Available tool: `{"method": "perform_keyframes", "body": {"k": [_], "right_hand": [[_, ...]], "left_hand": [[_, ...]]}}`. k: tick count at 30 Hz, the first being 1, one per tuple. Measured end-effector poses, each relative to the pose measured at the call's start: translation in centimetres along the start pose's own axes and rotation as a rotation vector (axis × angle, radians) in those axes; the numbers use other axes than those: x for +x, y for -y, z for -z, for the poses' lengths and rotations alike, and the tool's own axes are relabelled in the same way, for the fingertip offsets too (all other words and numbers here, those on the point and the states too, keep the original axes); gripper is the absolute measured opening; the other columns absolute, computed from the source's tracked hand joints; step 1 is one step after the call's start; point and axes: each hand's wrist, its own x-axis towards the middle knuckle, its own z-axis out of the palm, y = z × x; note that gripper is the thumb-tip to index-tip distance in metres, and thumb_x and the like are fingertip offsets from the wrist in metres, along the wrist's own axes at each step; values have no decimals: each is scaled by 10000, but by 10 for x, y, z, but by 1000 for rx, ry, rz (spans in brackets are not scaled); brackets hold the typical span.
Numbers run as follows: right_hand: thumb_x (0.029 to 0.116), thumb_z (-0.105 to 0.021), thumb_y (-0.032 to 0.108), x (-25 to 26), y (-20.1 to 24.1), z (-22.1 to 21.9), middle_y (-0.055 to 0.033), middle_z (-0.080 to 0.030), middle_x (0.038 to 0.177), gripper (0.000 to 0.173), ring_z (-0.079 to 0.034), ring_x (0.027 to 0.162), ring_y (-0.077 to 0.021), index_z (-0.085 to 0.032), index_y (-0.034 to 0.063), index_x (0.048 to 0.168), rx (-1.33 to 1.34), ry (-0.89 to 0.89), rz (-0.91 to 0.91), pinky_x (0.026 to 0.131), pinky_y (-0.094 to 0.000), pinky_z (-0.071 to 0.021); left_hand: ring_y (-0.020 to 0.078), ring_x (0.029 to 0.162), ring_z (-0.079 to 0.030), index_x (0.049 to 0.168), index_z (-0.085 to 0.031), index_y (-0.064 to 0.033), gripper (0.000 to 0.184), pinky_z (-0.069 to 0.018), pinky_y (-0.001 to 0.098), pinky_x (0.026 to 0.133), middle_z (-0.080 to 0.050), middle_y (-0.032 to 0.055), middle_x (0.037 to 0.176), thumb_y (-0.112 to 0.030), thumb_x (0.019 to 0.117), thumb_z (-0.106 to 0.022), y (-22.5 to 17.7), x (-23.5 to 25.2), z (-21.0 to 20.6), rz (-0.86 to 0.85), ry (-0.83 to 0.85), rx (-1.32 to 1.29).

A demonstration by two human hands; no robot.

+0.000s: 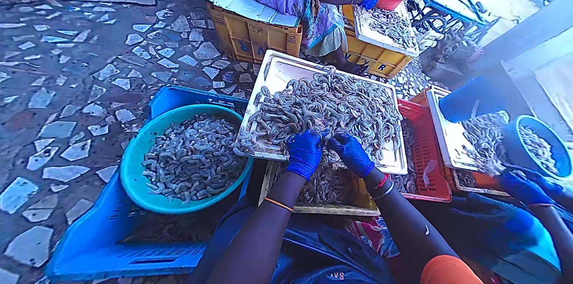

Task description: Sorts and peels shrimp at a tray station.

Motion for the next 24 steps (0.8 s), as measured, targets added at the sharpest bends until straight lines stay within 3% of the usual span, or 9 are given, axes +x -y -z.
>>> {"method": "perform_keyframes", "body": {"k": [3, 6, 9, 11, 13, 15, 17, 20, 24], "right_hand": [[1049, -510, 131, -7, -5, -3, 28, -621, 772, 209, -559, 675, -35, -666, 25, 960, 517, 13, -36, 663, -217, -482], [1079, -450, 119, -15, -10, -2, 27, -606, 762, 238, -571, 672, -56, -636, 34, 958, 716, 40, -108, 652, -226, -503], [1088, -422, 122, -20, -13, 2, 33, -594, 775, 260, -557, 678, -50, -634, 33, 966, 646, 48, -123, 657, -227, -494], [1049, -472, 118, -17, -20, 1, 54, -606, 718, 255, -538, 634, -28, -642, 62, 867, 554, 27, -76, 625, -208, -458], [1021, -527, 183, -13, -28, 4, 37, -650, 778, 225, -582, 716, -47, -680, 77, 895, 341, 25, -37, 716, -265, -485], [1026, -543, 252, -16, -28, 9, -17, -693, 927, 256, -629, 873, -87, -717, 65, 1008, 135, 37, 20, 848, -324, -505], [1013, -551, 284, -15, -29, 9, -70, -700, 1009, 302, -646, 950, -134, -736, 48, 1046, -10, 19, 137, 898, -358, -515], [1003, -559, 313, -13, -36, 2, -118, -695, 1017, 339, -654, 972, -183, -743, 29, 988, -67, -16, 279, 903, -385, -520], [1005, -562, 234, -14, -35, 0, -45, -664, 943, 266, -612, 889, -72, -727, 37, 936, 131, -22, 285, 846, -269, -506]], "left_hand": [[337, 1343, -551, 1348, -685, -195, 346, -302, 618, 1160, -634, 131, 1398, -207, 1035, -537, 1, -4, -10, -127, -44, -13], [375, 1060, -700, 1401, -654, -281, 472, -386, 656, 1061, -738, 177, 1124, -110, 975, -545, 3, -6, -27, -266, -281, 186], [393, 1055, -687, 1449, -607, -239, 509, -298, 663, 1124, -722, 201, 1132, -58, 979, -538, -10, -12, -25, -198, -180, 400], [398, 1124, -665, 1322, -688, -157, 399, -265, 667, 1145, -709, 194, 1202, -44, 970, -536, -15, -16, -26, -174, -85, 372], [369, 1195, -645, 1243, -724, -131, 321, -261, 641, 1166, -708, 169, 1232, -116, 1023, -491, -15, -17, -24, -127, -55, 207], [334, 1231, -629, 1222, -739, -115, 310, -294, 581, 1174, -712, 162, 1227, -187, 1066, -481, -16, -17, -20, -57, -60, -22], [298, 1228, -631, 1200, -740, -74, 299, -377, 516, 1149, -717, 158, 1207, -189, 1073, -495, -15, -13, -16, 33, -70, -254], [275, 1181, -654, 1172, -736, -71, 289, -467, 495, 1073, -724, 144, 1178, -184, 1085, -485, -12, -9, -12, 162, -98, -439], [293, 1082, -684, 1215, -713, -64, 320, -500, 527, 1010, -721, 158, 1151, -208, 1102, -451, 0, -2, -3, 278, -194, -476]]}}
